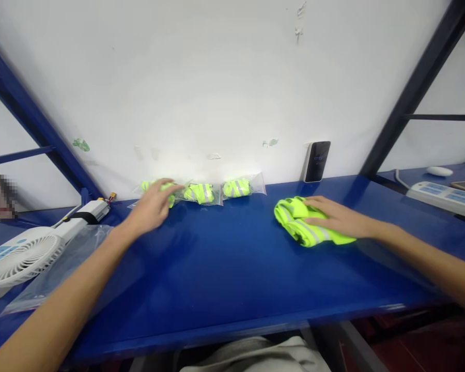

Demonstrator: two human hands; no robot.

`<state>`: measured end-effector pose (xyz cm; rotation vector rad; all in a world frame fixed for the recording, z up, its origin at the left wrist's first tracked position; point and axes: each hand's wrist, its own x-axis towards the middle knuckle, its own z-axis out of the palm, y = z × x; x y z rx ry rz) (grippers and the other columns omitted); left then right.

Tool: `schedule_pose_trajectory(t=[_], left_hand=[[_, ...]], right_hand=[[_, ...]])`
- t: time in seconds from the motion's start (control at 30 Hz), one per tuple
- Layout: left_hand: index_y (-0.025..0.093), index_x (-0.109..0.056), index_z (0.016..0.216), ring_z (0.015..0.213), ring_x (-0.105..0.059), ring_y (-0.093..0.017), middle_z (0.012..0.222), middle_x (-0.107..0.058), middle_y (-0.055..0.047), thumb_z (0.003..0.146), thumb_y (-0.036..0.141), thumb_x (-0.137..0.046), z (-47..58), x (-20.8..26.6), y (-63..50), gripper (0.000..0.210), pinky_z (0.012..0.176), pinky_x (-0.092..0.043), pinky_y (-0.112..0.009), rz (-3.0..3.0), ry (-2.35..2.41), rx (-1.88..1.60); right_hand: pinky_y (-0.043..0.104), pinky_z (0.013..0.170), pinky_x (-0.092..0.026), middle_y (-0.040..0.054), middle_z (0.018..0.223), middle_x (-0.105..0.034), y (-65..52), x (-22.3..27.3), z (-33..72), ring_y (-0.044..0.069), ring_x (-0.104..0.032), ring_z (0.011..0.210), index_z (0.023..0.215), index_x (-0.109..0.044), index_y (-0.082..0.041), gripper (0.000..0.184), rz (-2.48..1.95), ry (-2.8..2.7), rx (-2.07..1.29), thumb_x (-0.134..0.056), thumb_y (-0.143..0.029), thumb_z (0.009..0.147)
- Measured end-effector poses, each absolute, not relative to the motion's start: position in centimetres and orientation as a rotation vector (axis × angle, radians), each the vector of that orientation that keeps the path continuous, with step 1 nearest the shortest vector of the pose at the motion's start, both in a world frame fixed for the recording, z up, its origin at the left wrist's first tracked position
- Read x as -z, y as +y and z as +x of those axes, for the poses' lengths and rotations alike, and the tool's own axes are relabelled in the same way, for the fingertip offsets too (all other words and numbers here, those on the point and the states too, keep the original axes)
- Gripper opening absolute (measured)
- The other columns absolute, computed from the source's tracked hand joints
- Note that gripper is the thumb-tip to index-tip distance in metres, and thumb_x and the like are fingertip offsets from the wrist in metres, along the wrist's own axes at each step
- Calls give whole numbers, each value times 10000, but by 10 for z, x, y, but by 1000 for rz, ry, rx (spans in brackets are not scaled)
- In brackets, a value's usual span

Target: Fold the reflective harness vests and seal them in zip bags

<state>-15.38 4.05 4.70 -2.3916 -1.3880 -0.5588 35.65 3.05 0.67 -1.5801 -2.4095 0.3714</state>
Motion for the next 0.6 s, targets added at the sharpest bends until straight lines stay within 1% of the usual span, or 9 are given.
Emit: schedule_pose_trajectory(t=[0.1,0.17,0.2,0.3,0.37,0.4,0.47,0.53,0.6], left_hand=[[210,-679,1177,1147,-603,-228,1238,-662,-90,788,-23,-364,-104,-43,7,552,1025,-469,-410,-2825,-921,462],[222,-686,1126,1113,-616,-210,1164,-699,-67,797,-44,-373,-73,-40,-7,526,1055,-445,-420,-2938,-655,518],[220,-682,1106,1073,-629,-192,1124,-710,-62,813,-51,-371,-61,-38,-11,506,1024,-466,-389,-2968,-579,595],[208,-675,1050,1024,-642,-178,1104,-689,-88,870,6,-452,-43,-28,-11,350,898,-524,-321,-2894,-457,971],[189,-668,1030,1011,-640,-202,1098,-659,-117,861,114,-570,-43,-19,-8,210,864,-540,-334,-2788,-421,1171],[180,-665,1033,1010,-637,-218,1099,-648,-128,844,172,-614,-44,-14,-7,196,870,-542,-354,-2776,-424,1174],[169,-661,1085,1040,-627,-253,1143,-636,-148,840,271,-640,-47,-6,-6,267,906,-533,-403,-2831,-506,999],[175,-640,1202,1111,-605,-279,1238,-610,-163,890,340,-607,-50,-1,-5,354,952,-511,-435,-2911,-684,763],[189,-607,1281,1142,-591,-272,1265,-600,-154,951,393,-552,-51,-1,-4,391,979,-494,-432,-2979,-868,660]], right_hand=[[499,1130,-393,186,1502,-460,28,6,303,368,-476,1355,1474,-490,-155,790,-1501,-2360,-384,-443,-714,918],[533,1126,-375,179,1518,-432,24,8,263,369,-464,1360,1472,-486,-182,753,-1487,-2354,-358,-441,-698,926],[555,1114,-373,177,1518,-429,21,8,244,376,-460,1359,1474,-482,-196,737,-1493,-2354,-332,-431,-692,931],[573,1032,-418,169,1488,-447,15,5,196,387,-515,1281,1458,-491,-231,702,-1509,-2376,-275,-400,-693,937],[554,991,-444,163,1453,-469,14,4,176,386,-545,1239,1437,-506,-249,672,-1506,-2367,-258,-402,-686,938],[544,979,-453,162,1446,-471,15,4,170,384,-554,1229,1433,-508,-252,662,-1504,-2349,-264,-410,-679,937],[509,976,-468,159,1448,-471,19,3,166,368,-563,1232,1445,-490,-247,637,-1464,-2310,-307,-456,-630,937],[452,971,-486,154,1427,-506,26,2,174,332,-576,1232,1490,-422,-226,647,-1372,-2273,-343,-538,-513,921],[405,938,-504,140,1354,-582,36,-2,188,296,-612,1181,1523,-348,-204,709,-1284,-2251,-315,-597,-363,879]])
